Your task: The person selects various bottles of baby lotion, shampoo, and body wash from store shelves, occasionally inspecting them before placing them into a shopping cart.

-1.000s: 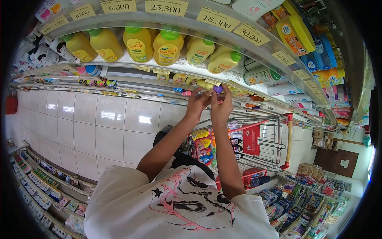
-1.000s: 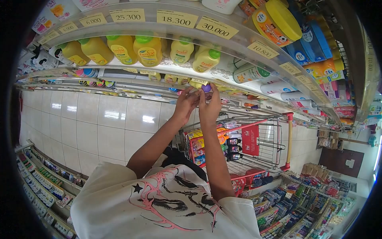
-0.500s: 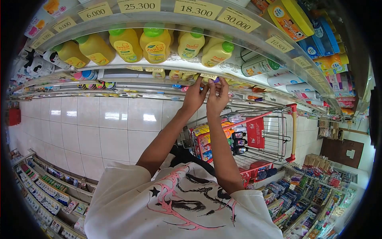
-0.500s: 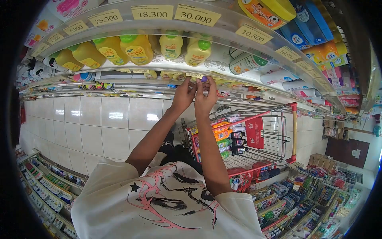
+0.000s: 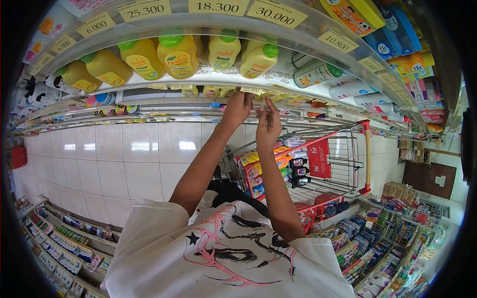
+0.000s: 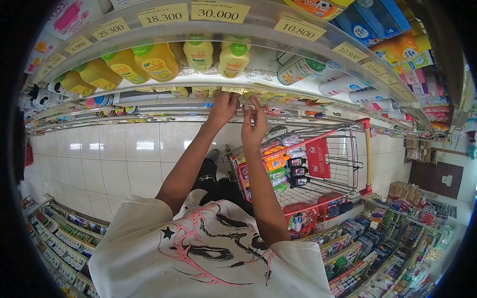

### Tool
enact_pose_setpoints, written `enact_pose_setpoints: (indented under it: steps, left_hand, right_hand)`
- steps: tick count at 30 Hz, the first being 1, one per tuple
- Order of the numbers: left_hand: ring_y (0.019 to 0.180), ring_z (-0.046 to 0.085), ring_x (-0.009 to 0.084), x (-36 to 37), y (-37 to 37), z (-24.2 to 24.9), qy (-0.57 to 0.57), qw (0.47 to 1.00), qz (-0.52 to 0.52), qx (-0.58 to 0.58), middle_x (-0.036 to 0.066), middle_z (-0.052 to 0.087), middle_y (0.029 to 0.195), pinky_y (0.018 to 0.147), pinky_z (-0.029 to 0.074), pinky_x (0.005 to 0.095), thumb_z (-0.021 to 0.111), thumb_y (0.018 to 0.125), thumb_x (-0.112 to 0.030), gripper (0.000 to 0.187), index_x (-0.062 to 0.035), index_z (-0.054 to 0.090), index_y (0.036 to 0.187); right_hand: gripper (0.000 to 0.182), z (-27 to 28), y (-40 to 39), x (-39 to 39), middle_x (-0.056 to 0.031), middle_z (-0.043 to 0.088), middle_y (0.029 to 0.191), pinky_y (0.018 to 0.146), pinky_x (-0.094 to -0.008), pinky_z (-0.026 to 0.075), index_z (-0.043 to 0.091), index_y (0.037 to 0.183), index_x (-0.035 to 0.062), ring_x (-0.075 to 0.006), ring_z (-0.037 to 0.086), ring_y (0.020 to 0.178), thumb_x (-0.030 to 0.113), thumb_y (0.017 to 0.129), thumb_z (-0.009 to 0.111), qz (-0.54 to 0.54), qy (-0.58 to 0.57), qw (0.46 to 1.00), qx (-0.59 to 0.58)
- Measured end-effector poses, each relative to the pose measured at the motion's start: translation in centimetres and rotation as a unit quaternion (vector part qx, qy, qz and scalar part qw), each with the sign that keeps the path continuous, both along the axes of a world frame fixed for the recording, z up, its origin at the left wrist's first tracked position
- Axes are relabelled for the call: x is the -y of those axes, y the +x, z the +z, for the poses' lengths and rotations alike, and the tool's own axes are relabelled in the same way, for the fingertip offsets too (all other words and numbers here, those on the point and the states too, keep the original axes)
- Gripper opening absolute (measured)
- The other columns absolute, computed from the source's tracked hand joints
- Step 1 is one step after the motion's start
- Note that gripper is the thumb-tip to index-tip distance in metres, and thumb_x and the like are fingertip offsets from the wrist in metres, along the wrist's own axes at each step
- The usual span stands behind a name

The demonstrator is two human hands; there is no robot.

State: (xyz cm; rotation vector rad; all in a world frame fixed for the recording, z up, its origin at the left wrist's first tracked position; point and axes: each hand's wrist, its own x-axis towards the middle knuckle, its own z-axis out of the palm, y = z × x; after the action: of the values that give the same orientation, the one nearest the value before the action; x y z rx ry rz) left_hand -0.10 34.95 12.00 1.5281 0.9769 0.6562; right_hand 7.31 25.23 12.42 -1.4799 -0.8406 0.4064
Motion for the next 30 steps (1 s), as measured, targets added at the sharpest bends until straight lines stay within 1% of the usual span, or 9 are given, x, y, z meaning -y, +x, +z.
enact_pose_setpoints:
  steps: [1,3,7,9,13,15,19,27,30]
  left_hand:
    - [0.054,0.061,0.0268,0.0,0.1,0.0,0.0,1.0,-0.001,0.0,0.015,0.061,0.062,0.053,0.047,0.0385,0.049,0.1,-0.018,0.022,0.0037,0.052,0.105]
    - [0.05,0.057,0.0144,-0.1,0.2,-0.4,-0.021,0.999,0.016,0.039,0.009,0.06,0.062,0.047,0.045,0.0315,0.046,0.099,-0.014,0.027,0.0059,0.056,0.083]
    - [0.049,0.056,0.0142,0.0,0.4,-1.0,-0.049,0.997,-0.001,0.067,0.008,0.059,0.062,0.048,0.046,0.0301,0.045,0.099,-0.014,0.031,0.0055,0.055,0.078]
    - [0.048,0.054,0.0142,0.0,0.4,-1.4,-0.044,0.993,-0.016,0.113,0.008,0.058,0.063,0.048,0.047,0.0296,0.043,0.1,-0.013,0.033,0.005,0.055,0.076]
    - [0.048,0.054,0.0143,-0.1,0.3,-1.8,-0.042,0.993,-0.026,0.103,0.008,0.058,0.063,0.048,0.047,0.0297,0.041,0.101,-0.014,0.036,0.0047,0.055,0.073]
    - [0.05,0.053,0.0152,-0.3,0.2,-2.2,-0.038,0.993,-0.049,0.1,0.008,0.058,0.065,0.048,0.045,0.0294,0.04,0.102,-0.013,0.018,0.003,0.048,0.1]
    - [0.049,0.053,0.0148,-0.4,0.2,-2.5,-0.041,0.993,-0.057,0.09,0.008,0.059,0.065,0.049,0.045,0.0292,0.039,0.102,-0.013,0.018,0.0028,0.049,0.099]
    - [0.05,0.052,0.01,0.7,0.6,-2.8,-0.094,0.981,0.003,0.17,0.006,0.059,0.066,0.047,0.044,0.0254,0.046,0.1,-0.012,0.026,0.0015,0.04,0.121]
    - [0.05,0.051,0.0083,0.7,0.6,-3.0,-0.093,0.98,0.006,0.174,0.006,0.059,0.066,0.047,0.044,0.0245,0.049,0.1,-0.014,0.027,0.0002,0.041,0.122]
  right_hand:
    - [0.03,-0.1,0.1,0.5,-0.0119,0.063,0.121,0.075,-0.0252,0.052,0.056,0.123,-0.0018,-0.0126,0.064,0.085,0.002,0.093,0.06,-0.001,0.0,1.0,0.0]
    - [0.026,-0.7,0.4,1.5,-0.0119,0.064,0.119,0.073,-0.0249,0.052,0.058,0.119,-0.0002,-0.0112,0.063,0.082,0.002,0.094,0.058,-0.001,-0.029,0.999,0.016]
    - [0.02,-1.7,0.2,3.7,-0.0077,0.065,0.099,0.067,-0.0229,0.051,0.061,0.115,-0.0003,-0.0082,0.06,0.073,0.008,0.097,0.057,-0.018,-0.034,0.999,0.003]
    - [0.018,-2.5,0.3,5.0,-0.0049,0.064,0.086,0.064,-0.0221,0.049,0.063,0.11,0.0005,-0.0077,0.059,0.07,0.01,0.096,0.058,-0.023,-0.107,0.994,0.02]
    - [0.016,-4.0,0.2,7.1,-0.0065,0.065,0.086,0.062,-0.0237,0.047,0.063,0.106,0.0011,-0.0087,0.059,0.069,0.01,0.094,0.06,-0.021,-0.137,0.99,-0.008]
    - [0.015,-4.3,0.2,7.8,-0.0037,0.061,0.076,0.061,-0.0236,0.045,0.064,0.106,0.0019,-0.0079,0.058,0.067,0.009,0.093,0.061,-0.023,-0.152,0.988,0.009]
    - [0.014,-4.5,0.1,9.0,-0.0028,0.058,0.072,0.061,-0.0245,0.045,0.064,0.105,0.002,-0.0079,0.056,0.065,0.009,0.093,0.061,-0.028,-0.171,0.985,-0.01]
    - [0.012,-5.3,0.8,10.2,-0.0044,0.061,0.074,0.059,-0.0253,0.045,0.064,0.103,0.0021,-0.009,0.057,0.062,0.007,0.093,0.06,-0.017,-0.189,0.982,0.016]
    - [0.012,-5.5,0.9,10.7,-0.0049,0.062,0.075,0.059,-0.0253,0.046,0.064,0.103,0.0024,-0.0096,0.059,0.063,0.006,0.092,0.06,-0.021,-0.186,0.982,0.006]
